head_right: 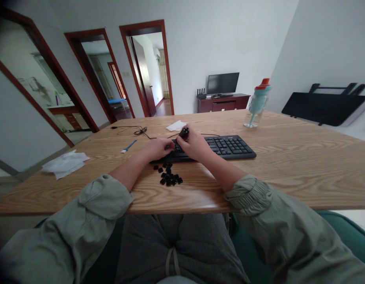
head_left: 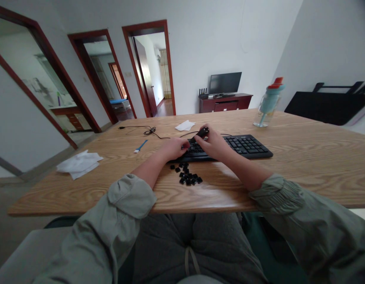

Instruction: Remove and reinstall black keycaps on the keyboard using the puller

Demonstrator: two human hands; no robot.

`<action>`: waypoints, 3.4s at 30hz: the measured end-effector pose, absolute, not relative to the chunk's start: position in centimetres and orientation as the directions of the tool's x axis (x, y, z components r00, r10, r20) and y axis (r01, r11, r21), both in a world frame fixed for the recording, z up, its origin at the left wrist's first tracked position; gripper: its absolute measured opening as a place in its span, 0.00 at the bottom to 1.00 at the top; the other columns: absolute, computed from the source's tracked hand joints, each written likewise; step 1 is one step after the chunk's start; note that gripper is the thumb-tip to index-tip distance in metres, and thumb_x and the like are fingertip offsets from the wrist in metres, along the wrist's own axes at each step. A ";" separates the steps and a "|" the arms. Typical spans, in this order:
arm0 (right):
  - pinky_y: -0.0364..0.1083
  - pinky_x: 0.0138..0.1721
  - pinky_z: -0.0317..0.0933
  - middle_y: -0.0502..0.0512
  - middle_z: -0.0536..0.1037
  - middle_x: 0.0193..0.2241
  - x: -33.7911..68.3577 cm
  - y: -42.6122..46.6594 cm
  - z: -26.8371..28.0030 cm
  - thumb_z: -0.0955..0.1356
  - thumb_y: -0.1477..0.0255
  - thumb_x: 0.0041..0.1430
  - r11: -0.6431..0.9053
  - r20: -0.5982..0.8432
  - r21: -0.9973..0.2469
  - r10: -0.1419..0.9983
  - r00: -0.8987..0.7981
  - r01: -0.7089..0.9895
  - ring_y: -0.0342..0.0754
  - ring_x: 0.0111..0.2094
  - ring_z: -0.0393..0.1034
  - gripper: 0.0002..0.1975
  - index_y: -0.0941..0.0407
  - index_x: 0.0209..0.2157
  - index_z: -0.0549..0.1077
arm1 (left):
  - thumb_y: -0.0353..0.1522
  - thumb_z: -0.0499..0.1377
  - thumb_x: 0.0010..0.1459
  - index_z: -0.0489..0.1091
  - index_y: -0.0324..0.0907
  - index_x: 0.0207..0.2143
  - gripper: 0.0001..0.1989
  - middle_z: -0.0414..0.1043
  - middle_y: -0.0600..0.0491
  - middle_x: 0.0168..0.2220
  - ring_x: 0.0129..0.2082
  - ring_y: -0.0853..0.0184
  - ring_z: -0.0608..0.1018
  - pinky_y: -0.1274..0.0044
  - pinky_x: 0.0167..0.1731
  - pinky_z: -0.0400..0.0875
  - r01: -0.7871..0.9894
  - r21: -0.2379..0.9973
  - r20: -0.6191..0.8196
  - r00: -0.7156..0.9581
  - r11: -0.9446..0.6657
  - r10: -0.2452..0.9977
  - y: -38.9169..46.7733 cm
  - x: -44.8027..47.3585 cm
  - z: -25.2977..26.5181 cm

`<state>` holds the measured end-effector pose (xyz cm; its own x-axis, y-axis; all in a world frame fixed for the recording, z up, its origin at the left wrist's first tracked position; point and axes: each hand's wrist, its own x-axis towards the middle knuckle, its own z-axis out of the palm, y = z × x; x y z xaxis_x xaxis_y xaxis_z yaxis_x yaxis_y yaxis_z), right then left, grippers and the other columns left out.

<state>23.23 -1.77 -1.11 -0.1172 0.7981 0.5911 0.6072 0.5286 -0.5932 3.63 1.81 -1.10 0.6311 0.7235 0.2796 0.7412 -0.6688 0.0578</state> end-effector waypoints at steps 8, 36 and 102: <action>0.49 0.37 0.60 0.53 0.73 0.29 23.6 -1.4 -1.5 0.64 0.62 0.58 0.466 0.573 -0.603 0.818 -0.055 0.648 0.51 0.32 0.67 0.11 0.53 0.38 0.64 | 0.31 0.55 0.59 0.77 0.45 0.43 0.13 0.79 0.50 0.43 0.41 0.62 0.79 0.74 0.42 0.71 0.753 -0.004 0.261 0.636 -0.658 0.726 1.5 4.1 -0.6; 0.45 0.29 0.53 0.51 0.71 0.25 24.1 -4.7 -2.3 0.63 0.59 0.58 0.482 0.567 -0.456 0.805 -0.173 0.748 0.48 0.24 0.62 0.13 0.52 0.40 0.65 | 0.31 0.54 0.58 0.78 0.42 0.36 0.12 0.79 0.48 0.36 0.36 0.62 0.78 0.74 0.37 0.68 0.719 -0.098 0.257 0.686 -0.688 0.680 1.3 4.2 -1.0; 0.46 0.33 0.54 0.48 0.68 0.25 24.1 -1.6 -2.7 0.65 0.64 0.54 0.440 0.524 -0.698 0.852 -0.015 0.566 0.47 0.29 0.62 0.09 0.53 0.33 0.63 | 0.30 0.53 0.59 0.78 0.43 0.39 0.13 0.79 0.50 0.39 0.40 0.62 0.78 0.74 0.42 0.70 0.708 -0.082 0.264 0.694 -0.701 0.670 1.9 4.0 -1.1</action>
